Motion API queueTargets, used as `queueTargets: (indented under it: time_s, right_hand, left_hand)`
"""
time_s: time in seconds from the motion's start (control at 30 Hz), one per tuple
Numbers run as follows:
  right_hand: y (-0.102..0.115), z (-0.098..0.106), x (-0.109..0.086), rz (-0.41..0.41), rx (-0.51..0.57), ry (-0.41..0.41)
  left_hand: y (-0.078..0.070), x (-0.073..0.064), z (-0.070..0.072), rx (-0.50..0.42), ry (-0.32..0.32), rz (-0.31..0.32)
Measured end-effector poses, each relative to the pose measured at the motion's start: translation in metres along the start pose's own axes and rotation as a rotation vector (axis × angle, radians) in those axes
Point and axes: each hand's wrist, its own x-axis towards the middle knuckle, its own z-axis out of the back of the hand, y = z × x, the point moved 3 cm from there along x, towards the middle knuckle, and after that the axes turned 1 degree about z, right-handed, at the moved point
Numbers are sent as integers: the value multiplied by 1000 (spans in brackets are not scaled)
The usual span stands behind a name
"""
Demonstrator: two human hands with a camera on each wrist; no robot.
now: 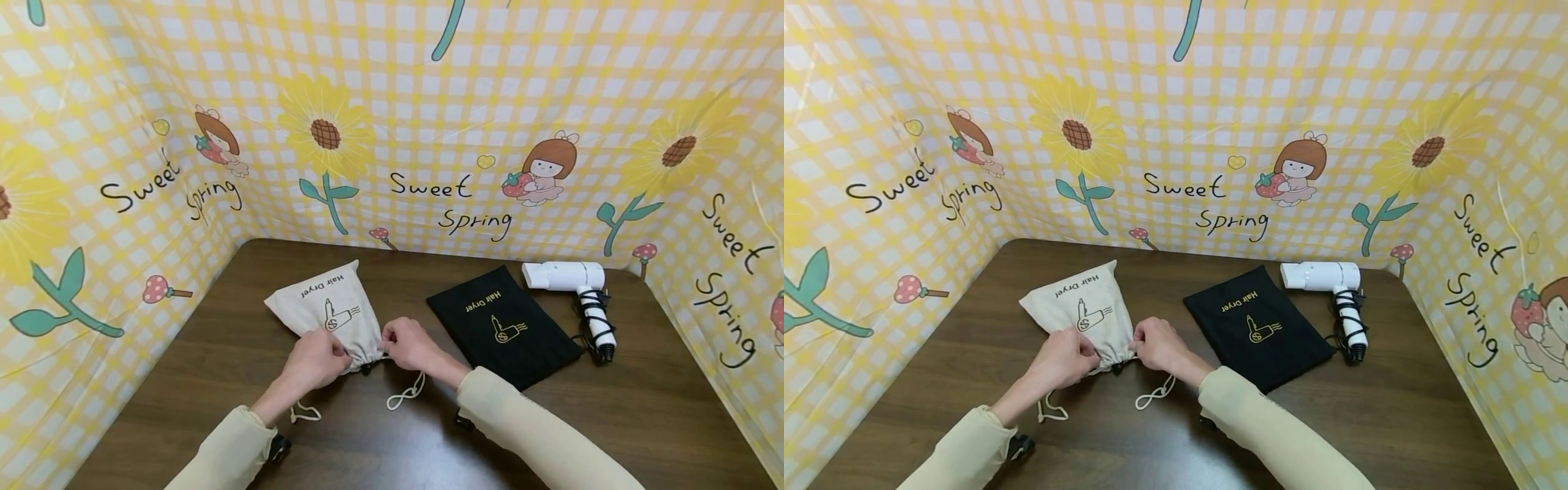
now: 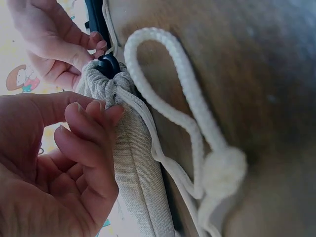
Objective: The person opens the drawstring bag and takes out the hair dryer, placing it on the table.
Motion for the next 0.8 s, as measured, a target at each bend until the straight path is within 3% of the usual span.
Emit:
queueTargets:
  time_s: [0.33,0.53,0.8]
  right_hand:
    - [-11,8,-2,-38,13,-26]
    - [-7,10,-4,-96,23,21]
    - [-1,8,-3,-79,10,30]
  left_hand:
    - [12,-7,4,-31,-25,-41]
    - [6,-10,7,-35,24,0]
    - [2,-8,7,4,55,36]
